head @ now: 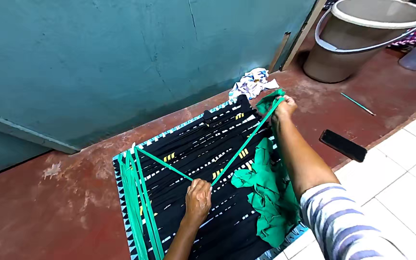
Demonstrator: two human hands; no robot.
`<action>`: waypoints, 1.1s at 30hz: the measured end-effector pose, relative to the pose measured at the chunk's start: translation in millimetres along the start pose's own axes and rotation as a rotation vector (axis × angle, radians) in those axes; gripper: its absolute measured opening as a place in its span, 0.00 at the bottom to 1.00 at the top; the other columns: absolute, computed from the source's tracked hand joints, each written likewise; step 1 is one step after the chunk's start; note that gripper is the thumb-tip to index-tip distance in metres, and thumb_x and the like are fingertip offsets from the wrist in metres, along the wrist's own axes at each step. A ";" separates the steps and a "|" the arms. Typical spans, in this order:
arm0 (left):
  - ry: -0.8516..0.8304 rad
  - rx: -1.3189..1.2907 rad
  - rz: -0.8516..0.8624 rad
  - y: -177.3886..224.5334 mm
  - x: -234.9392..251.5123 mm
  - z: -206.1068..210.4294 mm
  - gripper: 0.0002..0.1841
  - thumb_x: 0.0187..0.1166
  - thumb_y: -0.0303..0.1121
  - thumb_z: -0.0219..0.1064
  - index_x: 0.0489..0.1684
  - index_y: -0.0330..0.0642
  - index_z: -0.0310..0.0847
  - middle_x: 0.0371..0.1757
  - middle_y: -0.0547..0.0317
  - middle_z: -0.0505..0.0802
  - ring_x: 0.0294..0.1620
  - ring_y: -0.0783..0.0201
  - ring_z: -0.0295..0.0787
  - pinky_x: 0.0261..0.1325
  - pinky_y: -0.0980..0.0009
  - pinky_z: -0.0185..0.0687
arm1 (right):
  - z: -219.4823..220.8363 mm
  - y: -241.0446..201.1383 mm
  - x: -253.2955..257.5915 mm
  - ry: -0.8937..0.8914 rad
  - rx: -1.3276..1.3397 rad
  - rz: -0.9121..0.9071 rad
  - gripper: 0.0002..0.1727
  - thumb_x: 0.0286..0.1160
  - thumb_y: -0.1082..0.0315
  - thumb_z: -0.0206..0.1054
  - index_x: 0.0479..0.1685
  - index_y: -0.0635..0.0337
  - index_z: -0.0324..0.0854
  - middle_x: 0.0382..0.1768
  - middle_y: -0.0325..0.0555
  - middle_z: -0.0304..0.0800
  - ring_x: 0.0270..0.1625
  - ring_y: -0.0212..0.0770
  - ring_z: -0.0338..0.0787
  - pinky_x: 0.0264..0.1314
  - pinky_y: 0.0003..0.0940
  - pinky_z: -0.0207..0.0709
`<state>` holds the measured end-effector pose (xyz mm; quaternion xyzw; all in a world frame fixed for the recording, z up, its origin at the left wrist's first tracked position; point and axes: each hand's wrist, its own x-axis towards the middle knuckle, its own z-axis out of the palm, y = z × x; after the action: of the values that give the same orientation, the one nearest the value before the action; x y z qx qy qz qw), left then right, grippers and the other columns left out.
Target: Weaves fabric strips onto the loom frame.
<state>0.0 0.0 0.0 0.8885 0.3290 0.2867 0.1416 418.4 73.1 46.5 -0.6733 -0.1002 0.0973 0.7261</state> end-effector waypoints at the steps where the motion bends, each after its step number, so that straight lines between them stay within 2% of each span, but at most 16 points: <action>1: 0.013 0.023 0.001 1.8 4.4 1.7 0.12 0.75 0.28 0.61 0.29 0.33 0.91 0.38 0.47 0.95 0.49 0.44 0.94 0.44 0.49 0.86 | 0.9 -6.6 6.8 0.021 0.015 -0.085 0.13 0.83 0.73 0.62 0.58 0.74 0.77 0.45 0.50 0.82 0.43 0.32 0.83 0.53 0.28 0.80; 4: 0.050 0.080 0.004 2.4 6.1 3.5 0.13 0.75 0.30 0.60 0.28 0.35 0.91 0.37 0.49 0.96 0.48 0.46 0.95 0.46 0.48 0.83 | -1.6 -39.6 4.9 -0.029 -0.066 -0.369 0.15 0.80 0.76 0.62 0.59 0.81 0.77 0.52 0.58 0.84 0.51 0.34 0.84 0.60 0.26 0.78; 6: 0.072 0.080 0.004 -0.9 -0.7 1.0 0.14 0.76 0.31 0.60 0.27 0.36 0.91 0.37 0.50 0.96 0.48 0.48 0.95 0.47 0.49 0.83 | -10.6 -60.7 -11.2 -0.194 -0.127 -0.517 0.13 0.77 0.76 0.65 0.53 0.79 0.80 0.50 0.55 0.85 0.48 0.29 0.84 0.56 0.22 0.78; 8: 0.084 0.049 -0.005 -5.3 -15.3 -6.2 0.14 0.77 0.31 0.59 0.28 0.36 0.90 0.37 0.50 0.96 0.50 0.49 0.94 0.50 0.50 0.83 | -31.8 -79.9 -38.8 -0.477 -0.258 -0.549 0.12 0.76 0.73 0.67 0.51 0.74 0.82 0.48 0.50 0.86 0.46 0.27 0.84 0.54 0.24 0.80; 11: 0.098 -0.015 -0.032 -10.7 -43.5 -24.4 0.16 0.81 0.32 0.57 0.30 0.35 0.90 0.41 0.48 0.96 0.56 0.47 0.93 0.56 0.50 0.84 | -75.4 -100.3 -89.5 -0.965 -0.494 -0.501 0.05 0.71 0.77 0.67 0.42 0.69 0.83 0.38 0.48 0.86 0.35 0.33 0.84 0.41 0.35 0.83; 14: 0.092 -0.072 -0.074 -13.0 -75.2 -46.3 0.17 0.84 0.33 0.55 0.33 0.35 0.89 0.50 0.47 0.95 0.67 0.42 0.87 0.65 0.46 0.81 | -111.1 -95.4 -130.1 -1.454 -0.818 -0.443 0.03 0.66 0.78 0.68 0.35 0.68 0.86 0.37 0.52 0.89 0.40 0.45 0.87 0.47 0.47 0.81; 16: 0.095 -0.048 -0.097 -11.7 -95.5 -58.5 0.16 0.83 0.33 0.55 0.31 0.36 0.88 0.54 0.45 0.94 0.70 0.38 0.84 0.67 0.44 0.80 | -118.6 -83.8 -164.1 -1.486 -1.057 -0.475 0.08 0.65 0.78 0.74 0.42 0.70 0.88 0.45 0.64 0.90 0.48 0.67 0.89 0.49 0.72 0.77; 17: 0.095 -0.022 -0.102 -10.3 -105.0 -63.5 0.16 0.83 0.32 0.55 0.31 0.37 0.88 0.56 0.44 0.93 0.71 0.37 0.83 0.67 0.43 0.80 | -119.9 -77.6 -182.8 -1.463 -1.098 -0.516 0.13 0.64 0.77 0.76 0.49 0.69 0.89 0.54 0.67 0.89 0.56 0.72 0.88 0.54 0.77 0.76; 18: 0.093 -0.001 -0.105 -8.1 -113.7 -67.3 0.15 0.82 0.31 0.56 0.30 0.37 0.88 0.58 0.43 0.93 0.71 0.35 0.83 0.67 0.43 0.80 | -119.8 -72.3 -202.8 -1.452 -1.060 -0.564 0.17 0.63 0.78 0.75 0.54 0.68 0.88 0.62 0.68 0.87 0.63 0.73 0.86 0.59 0.76 0.76; 20: 0.081 0.019 -0.117 -1.2 -131.3 -72.3 0.14 0.79 0.29 0.57 0.30 0.36 0.88 0.61 0.40 0.92 0.72 0.33 0.82 0.68 0.41 0.79 | -114.7 -63.1 -248.9 -1.525 -0.828 -0.596 0.22 0.66 0.79 0.70 0.63 0.67 0.86 0.71 0.66 0.84 0.73 0.65 0.83 0.73 0.63 0.76; 22: 0.082 0.036 -0.116 8.0 -146.8 -75.3 0.12 0.77 0.27 0.58 0.30 0.35 0.89 0.63 0.37 0.90 0.71 0.32 0.82 0.68 0.41 0.78 | -105.1 -49.9 -302.4 -1.644 -0.558 -0.507 0.23 0.72 0.74 0.67 0.69 0.69 0.82 0.72 0.64 0.83 0.77 0.56 0.82 0.80 0.50 0.73; 24: 0.125 0.075 -0.100 18.6 -159.1 -78.4 0.10 0.73 0.25 0.61 0.31 0.36 0.90 0.61 0.36 0.91 0.66 0.34 0.85 0.66 0.45 0.80 | -94.9 -35.2 -354.7 -1.703 -0.402 -0.309 0.25 0.81 0.68 0.63 0.75 0.72 0.77 0.72 0.63 0.83 0.74 0.50 0.84 0.80 0.42 0.73; 26: 0.175 0.126 -0.092 32.5 -174.3 -83.2 0.08 0.71 0.25 0.63 0.34 0.38 0.92 0.55 0.37 0.91 0.58 0.38 0.88 0.60 0.50 0.84 | -87.7 -23.3 -398.4 -1.684 -0.318 0.069 0.25 0.88 0.65 0.55 0.78 0.73 0.71 0.68 0.58 0.86 0.67 0.40 0.89 0.72 0.34 0.80; 29: 0.248 0.187 -0.072 55.7 -206.1 -85.5 0.09 0.73 0.25 0.65 0.38 0.41 0.94 0.43 0.43 0.91 0.43 0.48 0.89 0.48 0.60 0.86 | -86.6 -15.3 -445.3 -1.587 -0.213 0.537 0.21 0.95 0.65 0.48 0.76 0.71 0.69 0.51 0.48 0.89 0.46 0.31 0.90 0.53 0.27 0.84; 30: 0.270 0.199 -0.064 62.9 -219.9 -83.0 0.08 0.73 0.25 0.65 0.37 0.42 0.94 0.40 0.44 0.90 0.41 0.49 0.89 0.46 0.61 0.87 | -90.1 -13.4 -456.6 -1.565 -0.195 0.604 0.19 0.95 0.66 0.48 0.72 0.71 0.71 0.46 0.46 0.91 0.41 0.30 0.90 0.49 0.27 0.84; 33: 0.312 0.214 -0.065 79.6 -262.4 -71.8 0.08 0.74 0.27 0.64 0.34 0.42 0.93 0.33 0.49 0.88 0.35 0.53 0.87 0.39 0.63 0.86 | -107.1 -16.3 -480.5 -1.576 -0.168 0.675 0.16 0.93 0.70 0.49 0.67 0.71 0.73 0.34 0.41 0.90 0.37 0.32 0.91 0.46 0.28 0.86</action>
<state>-165.7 -229.4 -17.1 0.8323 0.4040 0.3795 0.0026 -13.7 -163.5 47.9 -0.4545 -0.3764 0.7391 0.3248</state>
